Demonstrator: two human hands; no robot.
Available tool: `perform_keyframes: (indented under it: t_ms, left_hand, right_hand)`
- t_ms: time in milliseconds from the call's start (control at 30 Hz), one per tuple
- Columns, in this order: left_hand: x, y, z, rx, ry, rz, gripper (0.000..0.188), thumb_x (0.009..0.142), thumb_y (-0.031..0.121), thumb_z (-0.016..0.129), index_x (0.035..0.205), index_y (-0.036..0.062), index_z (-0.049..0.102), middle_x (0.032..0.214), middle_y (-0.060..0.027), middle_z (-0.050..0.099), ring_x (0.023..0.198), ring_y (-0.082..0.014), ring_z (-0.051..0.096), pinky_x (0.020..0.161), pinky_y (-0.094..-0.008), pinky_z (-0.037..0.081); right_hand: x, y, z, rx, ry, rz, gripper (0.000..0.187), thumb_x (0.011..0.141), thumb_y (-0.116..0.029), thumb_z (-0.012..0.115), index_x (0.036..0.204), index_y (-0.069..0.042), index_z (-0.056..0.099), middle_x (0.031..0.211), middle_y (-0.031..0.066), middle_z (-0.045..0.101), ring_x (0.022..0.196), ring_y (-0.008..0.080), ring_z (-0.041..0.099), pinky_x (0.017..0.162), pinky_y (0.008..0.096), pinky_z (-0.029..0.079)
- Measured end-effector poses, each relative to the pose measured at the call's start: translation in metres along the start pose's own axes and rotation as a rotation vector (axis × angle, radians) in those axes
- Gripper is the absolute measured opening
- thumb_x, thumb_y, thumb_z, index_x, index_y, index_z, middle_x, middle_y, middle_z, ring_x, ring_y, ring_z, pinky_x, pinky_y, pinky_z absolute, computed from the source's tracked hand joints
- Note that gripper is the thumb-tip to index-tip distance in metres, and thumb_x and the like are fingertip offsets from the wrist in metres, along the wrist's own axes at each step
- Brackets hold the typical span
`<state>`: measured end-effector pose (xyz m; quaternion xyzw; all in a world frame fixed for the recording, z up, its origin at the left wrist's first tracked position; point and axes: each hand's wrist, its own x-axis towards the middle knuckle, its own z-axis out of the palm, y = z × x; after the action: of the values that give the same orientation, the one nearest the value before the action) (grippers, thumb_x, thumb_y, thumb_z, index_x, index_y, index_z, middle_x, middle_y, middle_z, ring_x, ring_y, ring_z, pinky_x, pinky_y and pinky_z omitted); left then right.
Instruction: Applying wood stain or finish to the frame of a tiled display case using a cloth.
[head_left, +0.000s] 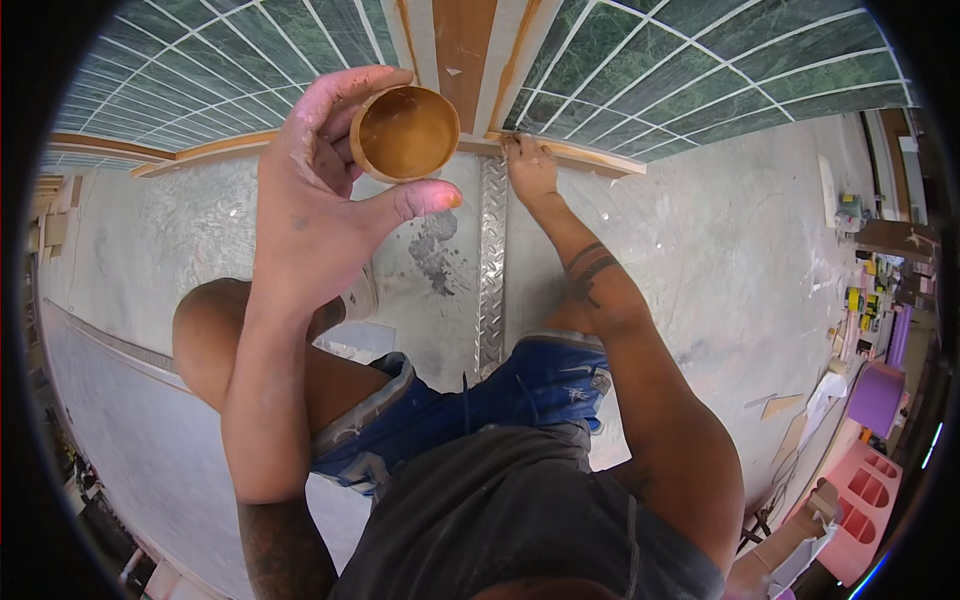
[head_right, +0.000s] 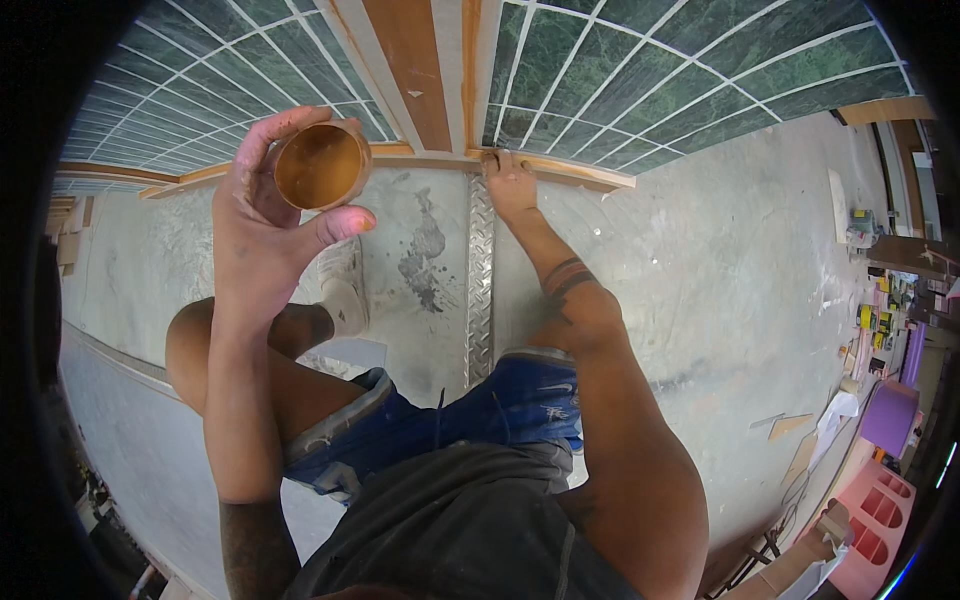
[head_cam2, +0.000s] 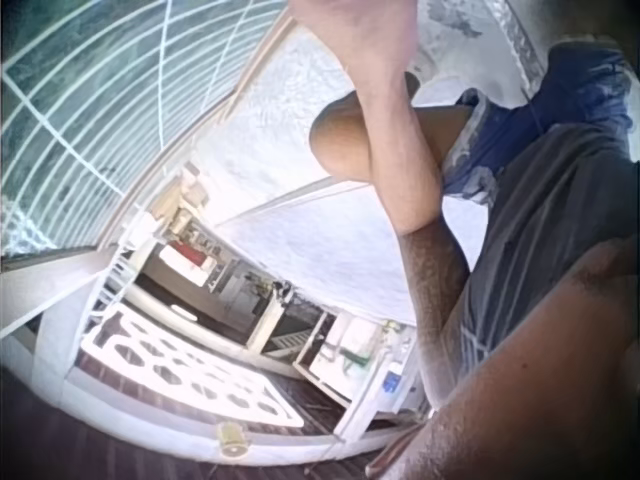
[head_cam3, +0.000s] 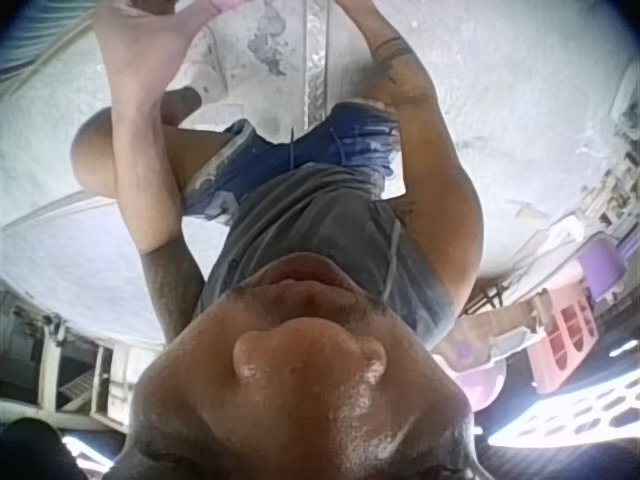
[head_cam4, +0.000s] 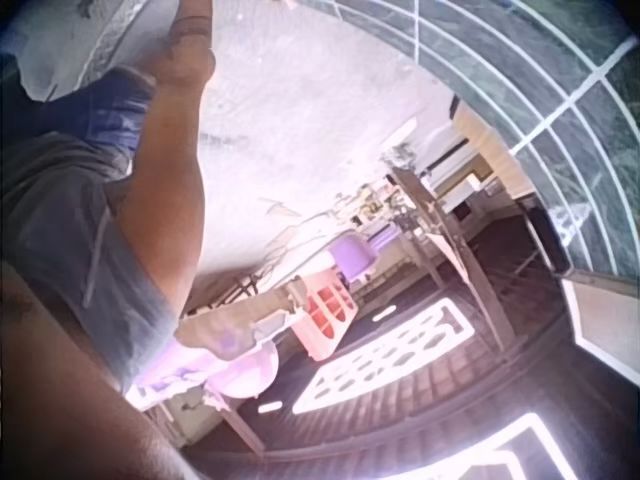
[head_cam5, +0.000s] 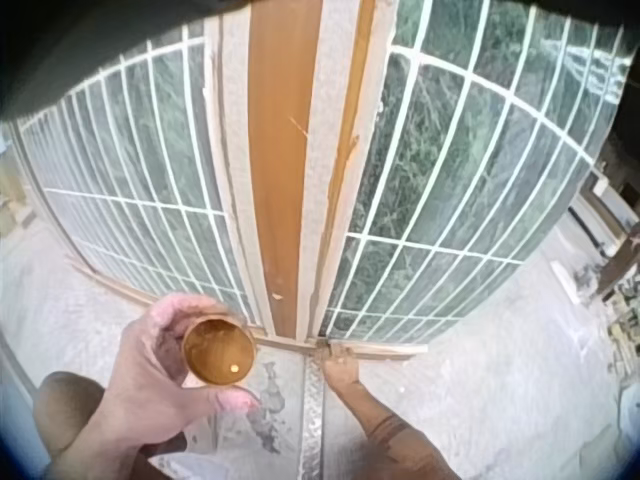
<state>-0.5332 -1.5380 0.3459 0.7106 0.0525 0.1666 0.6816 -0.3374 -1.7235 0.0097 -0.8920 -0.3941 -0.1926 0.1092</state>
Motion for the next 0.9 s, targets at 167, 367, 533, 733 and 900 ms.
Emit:
perform_keyframes:
  t_ms: [167,367,533,733,900]
  left_hand:
    - [0.002,-0.002,0.004,0.004,0.001,-0.012,0.080,0.066,0.006,0.092,0.134,0.0022,0.052,0.128,-0.0102,0.062,0.127,-0.0230,0.057,0.111,-0.0375,0.044]
    - [0.002,0.000,0.007,0.023,-0.023,-0.037,0.080,0.066,0.006,0.092,0.135,0.0021,0.051,0.128,-0.0107,0.061,0.127,-0.0231,0.057,0.110,-0.0369,0.044]
    - [0.000,-0.001,0.005,0.005,-0.005,-0.028,0.078,0.065,0.000,0.090,0.134,0.0011,0.052,0.125,-0.0110,0.063,0.120,-0.0202,0.060,0.105,-0.0343,0.048]
    - [-0.001,0.000,0.003,0.034,0.013,-0.028,0.074,0.065,-0.004,0.089,0.130,0.0022,0.055,0.122,-0.0098,0.064,0.114,-0.0178,0.062,0.099,-0.0316,0.052]
    - [0.002,-0.008,0.016,0.180,-0.082,-0.012,0.068,0.066,-0.002,0.089,0.126,0.0088,0.058,0.119,-0.0045,0.066,0.111,-0.0166,0.063,0.099,-0.0328,0.049]
  right_hand:
    - [-0.023,0.047,-0.015,-0.045,0.029,-0.042,0.020,0.089,-0.016,0.060,0.107,-0.011,0.067,0.106,0.0063,0.066,0.088,0.0249,0.069,0.076,0.0427,0.053]
    - [-0.078,0.139,-0.039,-0.257,-0.008,0.057,0.021,0.090,-0.014,0.056,0.108,-0.011,0.067,0.110,0.0083,0.066,0.094,0.0250,0.067,0.079,0.0422,0.053]
    - [-0.114,0.226,-0.090,-0.426,-0.345,0.460,0.025,0.090,-0.011,0.053,0.108,-0.012,0.071,0.102,0.0094,0.069,0.084,0.0278,0.070,0.078,0.0433,0.055]
    - [-0.131,0.197,-0.136,0.072,0.000,0.833,0.021,0.097,-0.015,0.059,0.113,-0.008,0.071,0.101,0.0124,0.071,0.080,0.0225,0.069,0.066,0.0378,0.053]
    - [-0.088,0.090,-0.202,1.263,0.064,1.141,0.033,0.099,-0.015,0.063,0.125,0.005,0.061,0.103,0.0095,0.071,0.085,0.0156,0.067,0.069,0.0276,0.053]
